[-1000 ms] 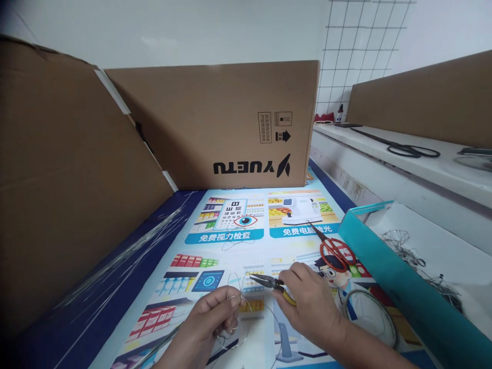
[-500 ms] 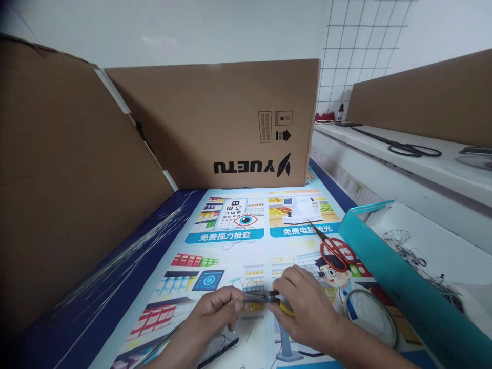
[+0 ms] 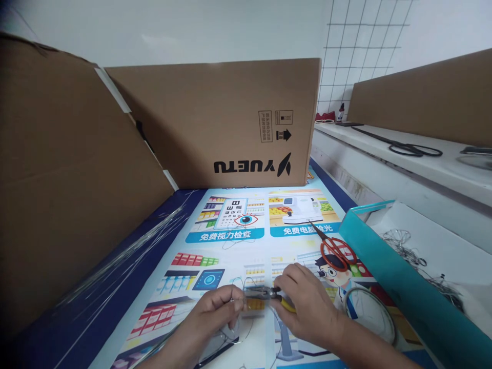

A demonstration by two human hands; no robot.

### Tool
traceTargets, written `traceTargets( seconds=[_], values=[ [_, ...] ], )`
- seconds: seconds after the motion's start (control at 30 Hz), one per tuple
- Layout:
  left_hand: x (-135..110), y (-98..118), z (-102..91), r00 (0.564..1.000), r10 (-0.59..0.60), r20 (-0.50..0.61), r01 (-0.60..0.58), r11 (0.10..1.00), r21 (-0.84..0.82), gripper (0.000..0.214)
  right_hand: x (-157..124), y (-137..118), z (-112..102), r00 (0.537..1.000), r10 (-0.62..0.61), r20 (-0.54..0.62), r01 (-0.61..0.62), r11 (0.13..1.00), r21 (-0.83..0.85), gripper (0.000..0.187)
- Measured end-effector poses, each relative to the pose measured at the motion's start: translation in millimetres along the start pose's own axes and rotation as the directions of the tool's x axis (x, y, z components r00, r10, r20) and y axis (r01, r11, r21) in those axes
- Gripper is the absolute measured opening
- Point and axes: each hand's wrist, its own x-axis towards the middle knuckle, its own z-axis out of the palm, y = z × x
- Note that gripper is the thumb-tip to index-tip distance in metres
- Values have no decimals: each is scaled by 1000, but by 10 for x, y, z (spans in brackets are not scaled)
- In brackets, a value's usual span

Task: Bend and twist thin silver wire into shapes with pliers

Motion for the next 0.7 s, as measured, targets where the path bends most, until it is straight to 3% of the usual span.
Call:
traceTargets(
  seconds=[0.37,0.53,0.7],
  values=[
    [8,-71,-21,994,-19,109,19,1000,-1,14,-3,13,20,999,-32,-35,35,994,103,15],
    [24,-63,-9,992,-36,122,45,996,-74,14,6,30,14,995,-75,-60,78,995,66,16],
    [37,-95,-19,991,-37,127,44,997,-57,15,0,19,9,993,-122,3,122,992,-24,15]
  ],
)
